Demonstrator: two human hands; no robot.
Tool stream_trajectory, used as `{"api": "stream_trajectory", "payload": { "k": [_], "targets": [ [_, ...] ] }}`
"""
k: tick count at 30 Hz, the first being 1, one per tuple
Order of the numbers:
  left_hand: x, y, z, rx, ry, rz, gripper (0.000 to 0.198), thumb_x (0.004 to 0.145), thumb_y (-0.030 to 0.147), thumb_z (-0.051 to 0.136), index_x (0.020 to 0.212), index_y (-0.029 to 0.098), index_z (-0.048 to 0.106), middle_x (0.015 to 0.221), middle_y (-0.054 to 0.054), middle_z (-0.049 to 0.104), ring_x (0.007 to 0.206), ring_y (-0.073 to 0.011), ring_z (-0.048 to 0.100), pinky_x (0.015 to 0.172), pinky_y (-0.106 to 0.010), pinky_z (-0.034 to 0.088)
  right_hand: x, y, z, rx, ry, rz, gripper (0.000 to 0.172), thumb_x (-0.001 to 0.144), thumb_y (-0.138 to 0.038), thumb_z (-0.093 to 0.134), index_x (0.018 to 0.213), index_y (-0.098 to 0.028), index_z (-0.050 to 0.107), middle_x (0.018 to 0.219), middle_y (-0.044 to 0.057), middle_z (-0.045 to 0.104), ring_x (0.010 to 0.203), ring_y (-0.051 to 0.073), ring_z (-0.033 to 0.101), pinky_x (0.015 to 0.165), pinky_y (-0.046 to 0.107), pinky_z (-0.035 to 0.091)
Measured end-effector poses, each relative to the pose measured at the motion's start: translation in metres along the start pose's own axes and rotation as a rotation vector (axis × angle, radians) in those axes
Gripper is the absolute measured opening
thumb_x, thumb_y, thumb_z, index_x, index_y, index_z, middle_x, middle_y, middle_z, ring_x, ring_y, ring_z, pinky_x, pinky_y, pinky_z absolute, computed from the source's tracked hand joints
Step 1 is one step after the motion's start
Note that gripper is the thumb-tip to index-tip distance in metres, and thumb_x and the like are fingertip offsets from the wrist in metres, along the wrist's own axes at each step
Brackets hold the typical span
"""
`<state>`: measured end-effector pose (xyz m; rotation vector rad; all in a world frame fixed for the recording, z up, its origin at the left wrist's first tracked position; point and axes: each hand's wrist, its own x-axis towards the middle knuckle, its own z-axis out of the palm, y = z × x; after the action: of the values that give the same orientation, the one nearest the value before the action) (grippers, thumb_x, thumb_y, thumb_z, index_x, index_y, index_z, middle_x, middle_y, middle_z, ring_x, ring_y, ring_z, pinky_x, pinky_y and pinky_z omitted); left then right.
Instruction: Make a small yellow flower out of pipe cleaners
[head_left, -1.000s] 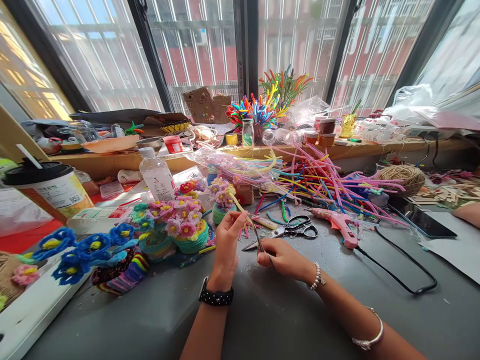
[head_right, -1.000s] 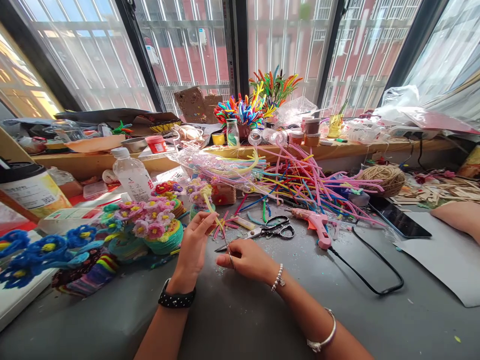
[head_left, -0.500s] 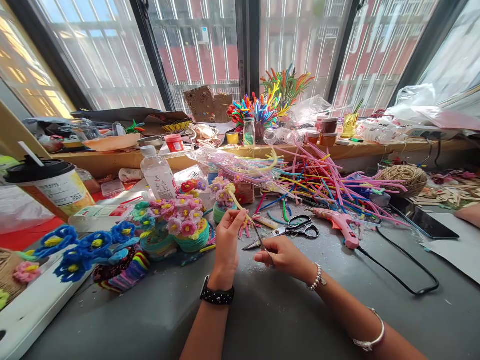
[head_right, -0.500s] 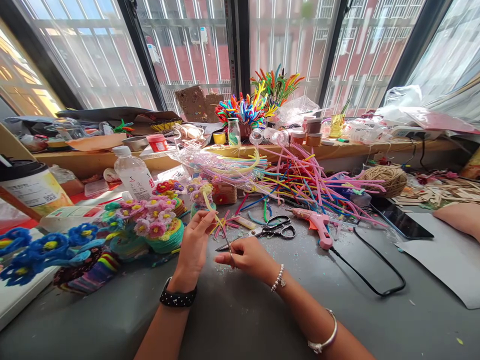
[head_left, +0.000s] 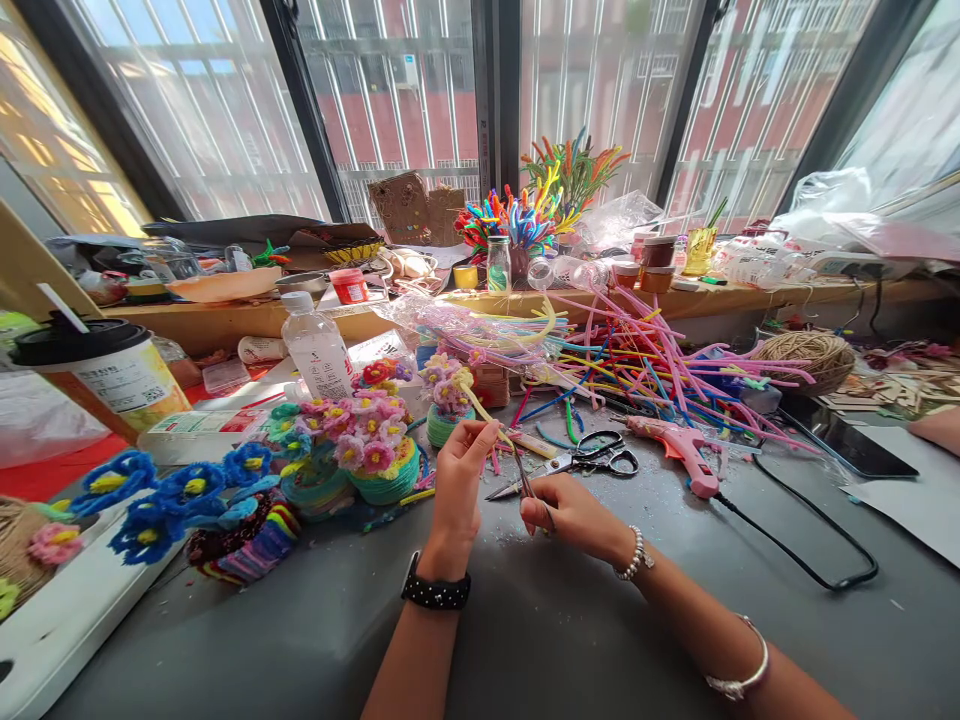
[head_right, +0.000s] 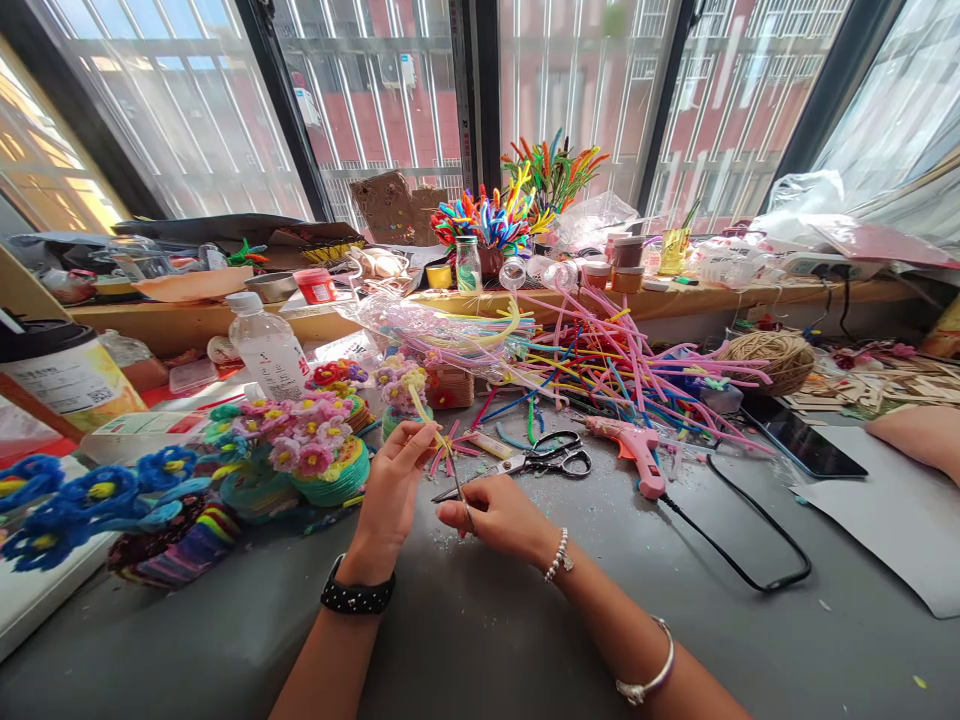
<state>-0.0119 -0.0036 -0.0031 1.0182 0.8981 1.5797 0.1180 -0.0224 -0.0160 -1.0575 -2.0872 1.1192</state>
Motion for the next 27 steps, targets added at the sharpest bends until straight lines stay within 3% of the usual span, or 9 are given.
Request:
{"api": "stream_trajectory", "payload": {
  "k": [12, 18, 27],
  "targets": [
    [0.0007, -0.001, 0.0005, 0.005, -0.031, -0.019, 0.011, 0.065, 0.024, 0.059, 0.064, 0.016, 0.051, 0.062, 0.005, 0.046, 0.061, -0.0069, 0.041, 0.063, -0.019, 0.033, -0.0013, 0.0016, -0.0033, 0.062, -0.045, -0.033, 0.068, 0.063, -0.075, 0.022, 0.054, -0.013, 0.049, 0.05, -0.001, 0.041, 0.048, 0.009, 0.035, 0.045, 0.02, 0.026],
    [0.0003, -0.0002, -0.0005, 0.002, -0.022, -0.026, 0.011, 0.065, 0.024, 0.059, 0.064, 0.016, 0.051, 0.061, 0.005, 0.044, 0.06, -0.0066, 0.04, 0.061, -0.019, 0.032, -0.0009, -0.0011, -0.0039, 0.095, 0.013, 0.023, 0.064, 0.057, -0.076, 0.034, 0.047, -0.014, 0.046, 0.045, 0.0, 0.043, 0.044, 0.009, 0.037, 0.042, 0.021, 0.025],
    [0.0014, 0.001, -0.0007, -0.024, 0.02, -0.013, 0.01, 0.064, 0.024, 0.06, 0.064, 0.016, 0.054, 0.06, 0.005, 0.044, 0.06, -0.006, 0.039, 0.061, -0.018, 0.032, -0.0005, 0.0038, -0.0044, 0.13, 0.065, 0.035, 0.052, 0.056, -0.061, 0.056, 0.039, -0.016, 0.035, 0.038, -0.002, 0.042, 0.039, 0.007, 0.034, 0.038, 0.019, 0.022]
  ]
}}
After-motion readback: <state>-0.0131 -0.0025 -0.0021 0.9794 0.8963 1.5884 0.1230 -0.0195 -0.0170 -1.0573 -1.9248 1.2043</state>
